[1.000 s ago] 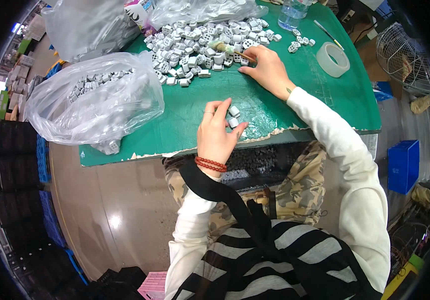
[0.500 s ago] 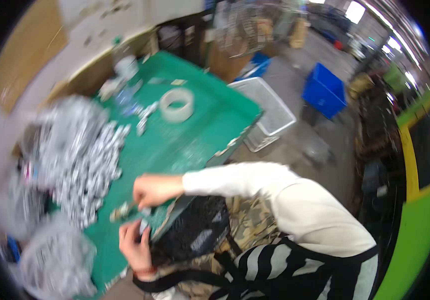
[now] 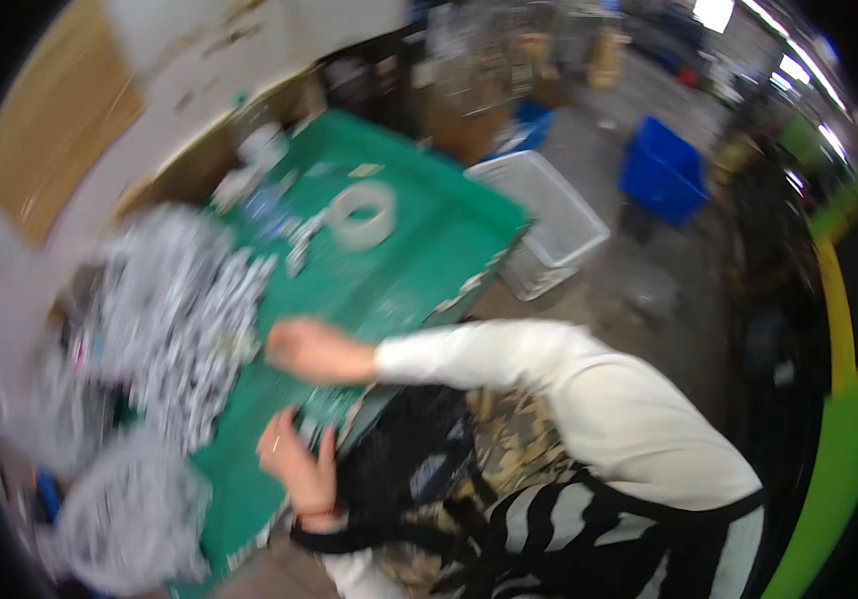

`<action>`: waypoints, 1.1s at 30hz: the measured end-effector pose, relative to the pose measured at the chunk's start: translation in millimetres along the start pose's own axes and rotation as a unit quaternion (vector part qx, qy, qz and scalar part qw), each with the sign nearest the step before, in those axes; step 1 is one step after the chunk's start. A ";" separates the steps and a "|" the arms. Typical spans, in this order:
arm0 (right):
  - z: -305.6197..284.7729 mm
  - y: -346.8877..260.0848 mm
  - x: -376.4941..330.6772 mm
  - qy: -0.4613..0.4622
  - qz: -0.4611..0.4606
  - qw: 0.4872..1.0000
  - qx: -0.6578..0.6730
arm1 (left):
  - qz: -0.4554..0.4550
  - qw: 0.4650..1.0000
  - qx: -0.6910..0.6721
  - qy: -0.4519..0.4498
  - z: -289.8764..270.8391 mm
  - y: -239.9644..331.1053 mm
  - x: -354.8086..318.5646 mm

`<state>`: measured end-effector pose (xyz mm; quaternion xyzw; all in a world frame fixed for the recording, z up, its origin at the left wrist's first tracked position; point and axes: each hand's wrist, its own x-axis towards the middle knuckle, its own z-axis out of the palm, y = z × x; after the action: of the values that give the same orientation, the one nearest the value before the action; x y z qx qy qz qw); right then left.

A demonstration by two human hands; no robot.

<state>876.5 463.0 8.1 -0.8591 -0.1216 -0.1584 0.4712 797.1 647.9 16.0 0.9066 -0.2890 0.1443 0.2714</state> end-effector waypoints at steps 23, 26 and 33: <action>6.3 9.0 43.0 -0.081 -0.002 0.996 -0.020 | -0.085 0.996 0.005 0.023 11.4 7.3 -3.9; -13.9 -3.1 29.1 -0.108 0.050 0.993 0.002 | -0.076 0.996 -0.005 0.046 9.2 9.7 -8.1; -60.1 -48.4 6.0 -0.302 0.224 0.922 0.088 | -0.080 0.995 -0.010 0.064 3.7 6.2 -12.4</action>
<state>855.2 437.8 78.2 -0.8260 -0.0763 0.2299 0.5090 784.0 647.0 10.3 0.9131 -0.1985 0.1768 0.3090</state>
